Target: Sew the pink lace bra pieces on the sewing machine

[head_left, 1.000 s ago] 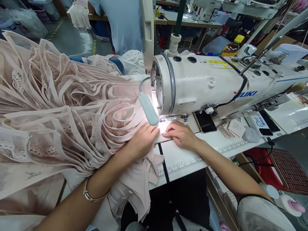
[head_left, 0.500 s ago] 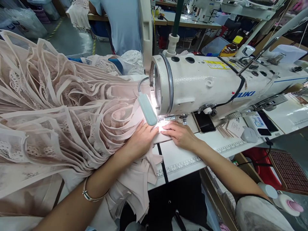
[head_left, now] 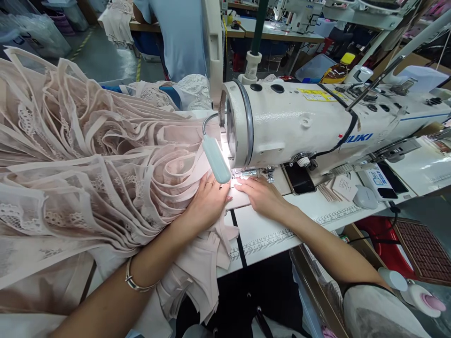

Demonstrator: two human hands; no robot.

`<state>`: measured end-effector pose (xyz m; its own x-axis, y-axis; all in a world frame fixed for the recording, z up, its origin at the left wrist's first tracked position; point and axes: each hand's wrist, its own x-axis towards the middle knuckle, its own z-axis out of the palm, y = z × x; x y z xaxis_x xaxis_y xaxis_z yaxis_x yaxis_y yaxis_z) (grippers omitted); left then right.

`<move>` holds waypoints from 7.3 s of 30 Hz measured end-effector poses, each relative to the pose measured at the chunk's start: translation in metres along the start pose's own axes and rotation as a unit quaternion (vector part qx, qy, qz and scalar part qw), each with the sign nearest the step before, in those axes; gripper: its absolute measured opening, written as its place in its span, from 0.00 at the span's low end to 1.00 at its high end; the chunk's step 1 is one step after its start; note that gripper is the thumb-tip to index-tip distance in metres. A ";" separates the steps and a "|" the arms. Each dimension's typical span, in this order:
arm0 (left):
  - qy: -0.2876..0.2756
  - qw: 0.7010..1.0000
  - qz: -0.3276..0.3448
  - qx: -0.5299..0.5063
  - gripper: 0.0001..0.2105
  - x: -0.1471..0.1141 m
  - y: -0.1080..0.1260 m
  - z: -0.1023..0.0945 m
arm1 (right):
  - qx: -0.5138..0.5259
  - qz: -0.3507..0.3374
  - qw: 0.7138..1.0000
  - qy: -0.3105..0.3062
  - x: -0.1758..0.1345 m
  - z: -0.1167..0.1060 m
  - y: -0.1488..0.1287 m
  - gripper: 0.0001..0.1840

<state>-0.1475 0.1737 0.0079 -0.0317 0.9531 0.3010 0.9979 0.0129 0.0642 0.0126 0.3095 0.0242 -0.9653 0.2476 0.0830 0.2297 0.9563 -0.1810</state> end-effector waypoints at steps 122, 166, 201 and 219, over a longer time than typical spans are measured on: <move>-0.308 0.950 -0.044 -0.016 0.05 -0.051 0.034 -0.097 | 0.041 -0.116 0.992 0.040 0.005 0.012 -0.026 0.10; 0.105 0.961 0.155 0.204 0.15 -0.023 0.006 -0.022 | -0.170 0.331 0.872 0.318 -0.134 -0.060 0.071 0.18; 0.065 0.991 -0.072 -0.093 0.20 -0.018 0.006 -0.005 | 0.202 0.170 0.962 0.075 0.015 0.009 -0.010 0.09; 0.021 0.994 0.086 0.067 0.20 -0.020 0.030 -0.001 | 0.214 0.182 0.955 0.092 0.015 0.012 -0.006 0.08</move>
<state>-0.1172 0.1550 0.0048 0.1401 0.9315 0.3357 0.9874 -0.1063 -0.1172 -0.0047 0.3058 0.0147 -0.7840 0.6122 0.1029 0.4352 0.6601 -0.6122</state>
